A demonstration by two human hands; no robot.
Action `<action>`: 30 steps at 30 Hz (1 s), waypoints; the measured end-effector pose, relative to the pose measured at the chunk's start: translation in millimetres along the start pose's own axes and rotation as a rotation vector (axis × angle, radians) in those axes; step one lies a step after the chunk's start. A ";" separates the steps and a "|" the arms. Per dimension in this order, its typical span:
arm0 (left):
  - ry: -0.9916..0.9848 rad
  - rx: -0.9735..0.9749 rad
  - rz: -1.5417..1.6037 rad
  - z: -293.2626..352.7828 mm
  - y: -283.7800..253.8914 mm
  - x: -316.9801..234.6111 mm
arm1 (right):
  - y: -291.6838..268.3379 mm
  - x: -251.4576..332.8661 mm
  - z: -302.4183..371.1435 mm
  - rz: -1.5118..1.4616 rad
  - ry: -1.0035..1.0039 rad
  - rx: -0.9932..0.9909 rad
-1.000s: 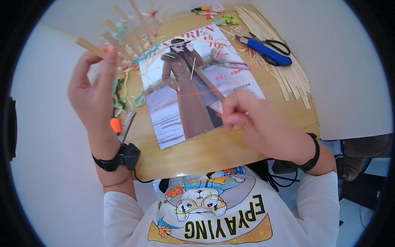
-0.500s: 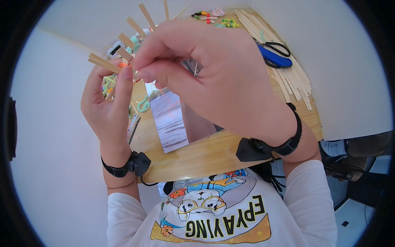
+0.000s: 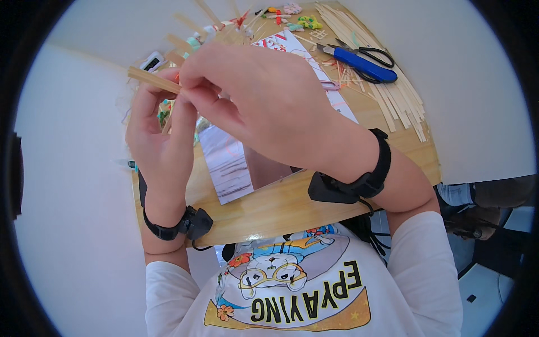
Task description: Weaving thin bamboo strips together to create a decorative or functional mat.
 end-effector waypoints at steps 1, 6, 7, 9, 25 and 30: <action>0.028 0.011 -0.009 0.8 0.8 -2.5 | -0.5 -0.8 -0.2 -0.025 -0.009 -0.018; 0.012 0.039 0.324 0.3 -4.4 -8.1 | -6.5 -8.2 -1.1 -0.160 0.063 -0.022; -0.023 0.052 0.438 0.1 -5.7 -8.7 | -6.8 -9.8 -1.5 -0.182 0.080 -0.015; -0.118 0.065 0.494 0.1 -6.8 -8.9 | -7.3 -11.8 -2.0 -0.306 0.101 -0.035; -0.476 0.068 0.693 3.2 -5.8 6.0 | -4.1 -6.8 -1.9 -0.187 0.001 0.088; -0.443 0.079 0.725 4.0 -6.2 3.7 | -0.9 -13.7 -0.5 -0.383 0.161 0.022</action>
Point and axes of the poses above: each hand's wrist, its own z-axis away from the middle knuckle, its own y-axis out of the palm, x = y × z, the point moved 4 cm from there along -z, towards the middle knuckle, and after that the axes turned 1 degree about -x, right-handed, at the moved point
